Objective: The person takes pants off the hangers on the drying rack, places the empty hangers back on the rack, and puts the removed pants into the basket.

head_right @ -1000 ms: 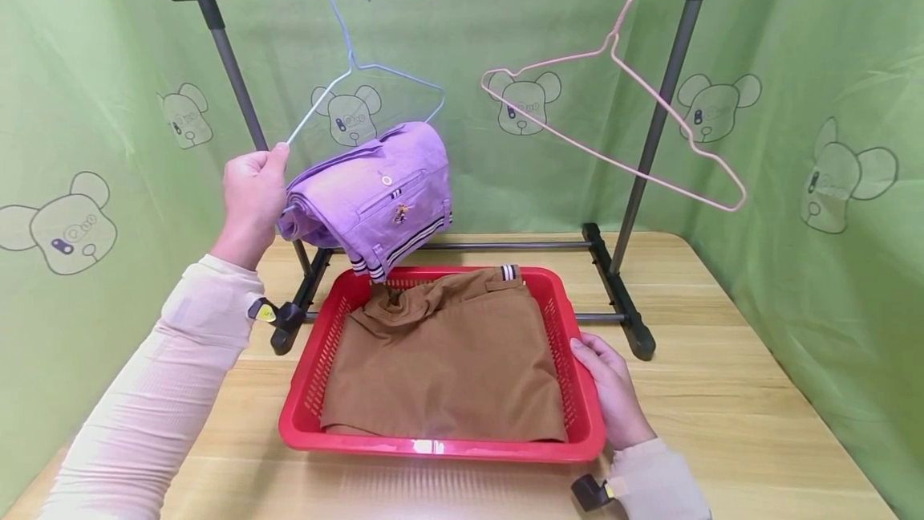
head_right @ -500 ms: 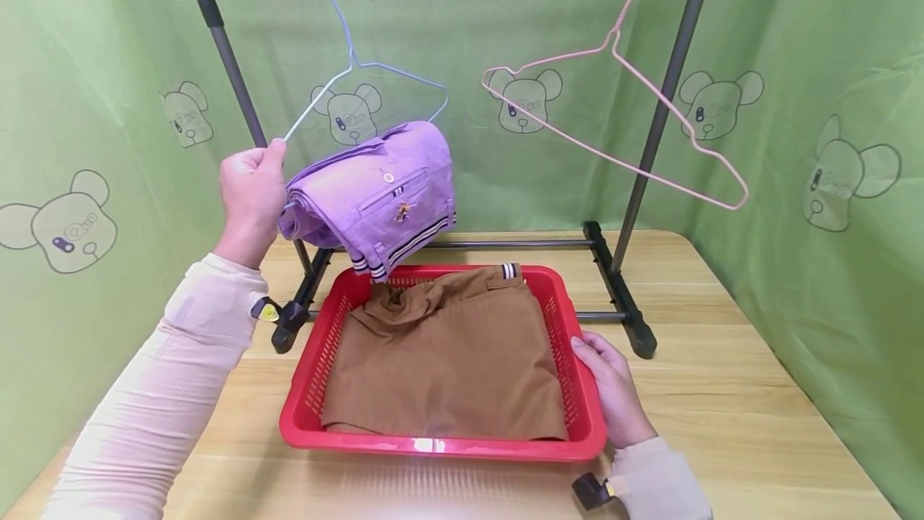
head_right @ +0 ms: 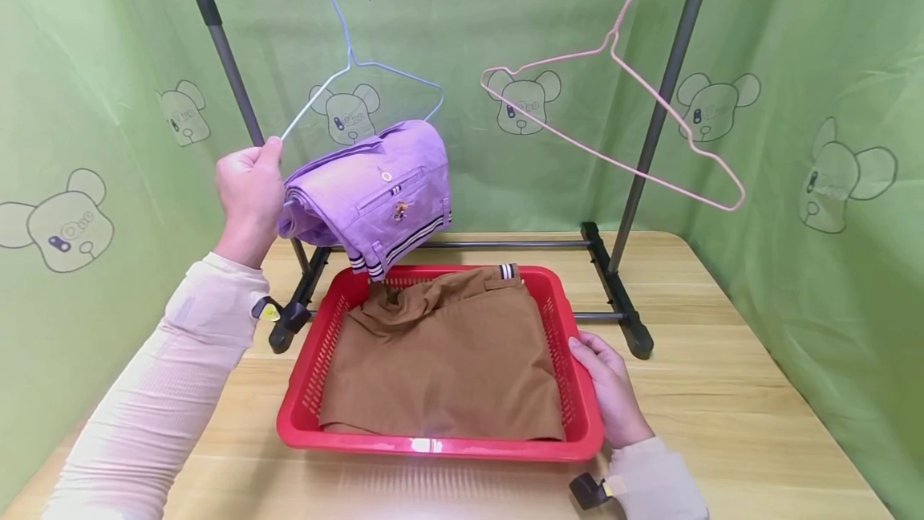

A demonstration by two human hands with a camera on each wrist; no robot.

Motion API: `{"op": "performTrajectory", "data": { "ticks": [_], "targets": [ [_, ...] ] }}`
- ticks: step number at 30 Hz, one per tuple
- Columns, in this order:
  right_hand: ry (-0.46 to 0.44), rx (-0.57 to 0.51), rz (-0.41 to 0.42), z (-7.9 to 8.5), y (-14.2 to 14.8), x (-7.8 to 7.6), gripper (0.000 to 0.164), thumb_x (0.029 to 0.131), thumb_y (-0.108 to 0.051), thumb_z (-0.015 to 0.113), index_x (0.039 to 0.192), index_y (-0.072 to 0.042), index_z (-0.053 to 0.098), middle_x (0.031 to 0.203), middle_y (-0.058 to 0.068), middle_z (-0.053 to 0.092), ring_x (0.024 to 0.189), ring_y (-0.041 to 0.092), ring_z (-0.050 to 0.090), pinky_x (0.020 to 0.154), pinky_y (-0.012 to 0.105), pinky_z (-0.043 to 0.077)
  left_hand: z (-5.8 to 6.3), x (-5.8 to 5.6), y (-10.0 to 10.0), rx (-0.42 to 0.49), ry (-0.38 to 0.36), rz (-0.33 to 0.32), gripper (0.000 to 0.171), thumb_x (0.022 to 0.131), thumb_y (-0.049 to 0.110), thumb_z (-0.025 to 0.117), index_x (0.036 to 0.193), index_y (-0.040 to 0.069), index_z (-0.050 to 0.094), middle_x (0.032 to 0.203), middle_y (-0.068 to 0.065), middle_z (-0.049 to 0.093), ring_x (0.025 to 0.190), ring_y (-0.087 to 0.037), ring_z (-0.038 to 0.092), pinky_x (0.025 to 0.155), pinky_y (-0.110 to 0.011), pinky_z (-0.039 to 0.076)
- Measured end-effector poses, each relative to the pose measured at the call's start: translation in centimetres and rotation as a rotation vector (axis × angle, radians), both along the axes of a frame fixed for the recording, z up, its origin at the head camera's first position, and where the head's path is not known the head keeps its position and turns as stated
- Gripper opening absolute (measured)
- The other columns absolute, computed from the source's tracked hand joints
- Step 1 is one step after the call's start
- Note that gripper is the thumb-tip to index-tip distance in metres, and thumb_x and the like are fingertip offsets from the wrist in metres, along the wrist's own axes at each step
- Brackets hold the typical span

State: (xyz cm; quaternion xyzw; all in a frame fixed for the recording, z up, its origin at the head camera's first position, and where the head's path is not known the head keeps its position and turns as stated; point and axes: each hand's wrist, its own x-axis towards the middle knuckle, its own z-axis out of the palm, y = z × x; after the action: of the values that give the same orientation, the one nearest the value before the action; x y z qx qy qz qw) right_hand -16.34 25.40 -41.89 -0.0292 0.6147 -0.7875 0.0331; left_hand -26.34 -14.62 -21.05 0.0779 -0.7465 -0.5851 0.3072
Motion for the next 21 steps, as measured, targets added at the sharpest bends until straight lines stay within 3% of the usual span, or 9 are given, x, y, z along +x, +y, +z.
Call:
{"op": "performTrajectory", "data": {
  "ticks": [21],
  "targets": [
    [-0.017, -0.007, 0.015, 0.19, -0.02, -0.03, 0.020, 0.104, -0.026, 0.044, 0.119, -0.018, 0.055, 0.108, 0.001, 0.066, 0.094, 0.014, 0.066, 0.077, 0.035, 0.056, 0.77, 0.69, 0.48, 0.005, 0.032, 0.016, 0.052, 0.099, 0.032, 0.055, 0.051, 0.018, 0.041, 0.045, 0.007, 0.033, 0.041, -0.008, 0.027, 0.040, -0.025, 0.020]
  ]
}}
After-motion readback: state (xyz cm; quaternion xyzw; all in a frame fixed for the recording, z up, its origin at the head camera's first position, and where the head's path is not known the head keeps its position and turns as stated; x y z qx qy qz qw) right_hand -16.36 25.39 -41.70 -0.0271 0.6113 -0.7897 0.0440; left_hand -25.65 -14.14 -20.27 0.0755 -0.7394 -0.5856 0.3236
